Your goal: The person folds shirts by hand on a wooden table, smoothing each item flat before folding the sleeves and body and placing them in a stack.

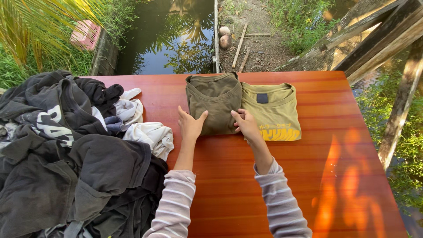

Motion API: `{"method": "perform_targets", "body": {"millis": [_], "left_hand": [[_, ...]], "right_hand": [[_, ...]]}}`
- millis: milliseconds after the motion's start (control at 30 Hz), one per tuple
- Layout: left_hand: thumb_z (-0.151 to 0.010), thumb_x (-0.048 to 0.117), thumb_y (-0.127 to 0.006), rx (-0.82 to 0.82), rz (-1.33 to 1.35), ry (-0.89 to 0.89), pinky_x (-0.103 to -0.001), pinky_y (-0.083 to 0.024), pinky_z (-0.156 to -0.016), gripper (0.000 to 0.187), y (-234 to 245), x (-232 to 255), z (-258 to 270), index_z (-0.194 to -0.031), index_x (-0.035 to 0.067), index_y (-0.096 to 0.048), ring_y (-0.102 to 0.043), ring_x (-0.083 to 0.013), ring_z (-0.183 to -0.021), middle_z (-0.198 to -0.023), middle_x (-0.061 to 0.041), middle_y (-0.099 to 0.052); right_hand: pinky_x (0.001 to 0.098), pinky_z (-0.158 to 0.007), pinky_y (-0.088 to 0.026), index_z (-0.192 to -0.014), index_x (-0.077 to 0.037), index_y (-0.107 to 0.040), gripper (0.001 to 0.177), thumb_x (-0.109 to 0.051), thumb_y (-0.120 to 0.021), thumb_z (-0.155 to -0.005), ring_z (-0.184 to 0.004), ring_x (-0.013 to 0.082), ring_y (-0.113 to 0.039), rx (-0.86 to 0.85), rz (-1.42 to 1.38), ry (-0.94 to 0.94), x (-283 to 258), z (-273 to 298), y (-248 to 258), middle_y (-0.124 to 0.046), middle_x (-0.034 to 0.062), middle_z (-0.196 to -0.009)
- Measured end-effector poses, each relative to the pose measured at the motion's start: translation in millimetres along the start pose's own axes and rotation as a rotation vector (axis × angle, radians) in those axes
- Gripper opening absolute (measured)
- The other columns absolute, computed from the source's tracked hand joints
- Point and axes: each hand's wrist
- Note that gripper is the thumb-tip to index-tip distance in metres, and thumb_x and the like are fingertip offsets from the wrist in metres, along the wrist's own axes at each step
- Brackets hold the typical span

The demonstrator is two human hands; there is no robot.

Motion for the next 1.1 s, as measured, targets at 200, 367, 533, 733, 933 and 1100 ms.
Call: {"method": "perform_targets", "body": {"millis": [200,367,533,733,933,1100], "left_hand": [[-0.074,0.031,-0.084,-0.537,0.411,0.392,-0.038,-0.047,-0.106,0.087,25.6,-15.4,-29.9,-0.143,-0.010,-0.050,-0.060,-0.0286,-0.126,-0.140,-0.022,-0.060],[-0.083,0.013,-0.072,-0.589,0.827,0.369,-0.038,-0.051,-0.101,0.062,59.8,15.7,-19.9,-0.141,0.000,-0.054,-0.064,-0.0241,-0.117,-0.130,-0.012,-0.067],[-0.086,0.001,-0.063,-0.645,1.166,0.292,-0.037,-0.050,-0.105,0.067,74.8,52.6,-6.6,-0.151,0.006,-0.044,-0.059,-0.0221,-0.127,-0.142,-0.008,-0.059],[-0.082,-0.005,-0.067,-0.786,1.244,0.016,-0.039,-0.046,-0.111,0.078,38.2,113.8,-5.7,-0.154,0.004,-0.039,-0.054,-0.0226,-0.133,-0.146,-0.008,-0.055],[-0.084,-0.002,-0.077,-0.821,1.248,0.107,-0.041,-0.050,-0.108,0.067,-56.8,141.8,9.7,-0.145,-0.005,-0.050,-0.060,-0.0302,-0.126,-0.139,-0.020,-0.061],[-0.076,0.010,-0.085,-0.616,0.576,0.273,-0.040,-0.048,-0.108,0.087,-111.9,106.9,56.6,-0.148,0.003,-0.037,-0.058,-0.0300,-0.127,-0.142,-0.018,-0.057]], "right_hand": [[0.0289,-0.073,-0.056,-0.122,0.012,-0.061,0.055,-0.025,-0.080,-0.086,-0.087,0.0166,-0.068,-0.028,0.011,-0.025,2.8,-18.5,-12.0,-0.073,0.0170,-0.106],[0.0294,-0.086,-0.056,-0.122,0.010,-0.067,0.045,-0.020,-0.076,-0.090,-0.099,0.0171,-0.068,-0.315,-0.240,-0.049,-37.7,8.6,-5.7,-0.073,0.0162,-0.117],[0.0288,-0.100,-0.052,-0.138,-0.001,-0.055,0.049,-0.027,-0.066,-0.098,-0.118,0.0119,-0.063,-0.412,-0.528,0.053,-73.4,33.9,0.2,-0.066,0.0066,-0.133],[0.0301,-0.098,-0.054,-0.137,-0.002,-0.056,0.046,-0.026,-0.064,-0.099,-0.115,0.0145,-0.066,-0.190,-0.442,0.096,-111.3,34.2,58.4,-0.067,0.0077,-0.130],[0.0279,-0.086,-0.054,-0.119,0.000,-0.066,0.033,-0.022,-0.076,-0.097,-0.097,0.0109,-0.066,0.166,-0.268,0.351,-94.9,30.0,146.2,-0.072,0.0044,-0.109],[0.0350,-0.080,-0.053,-0.102,0.001,-0.068,0.044,-0.036,-0.086,-0.088,-0.084,0.0235,-0.065,0.532,0.356,0.165,-4.2,10.9,170.4,-0.071,0.0174,-0.094]]}}
Point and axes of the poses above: each hand's wrist, its own z-axis away from the middle knuckle, its own y-axis out of the back of the hand, x = y × z
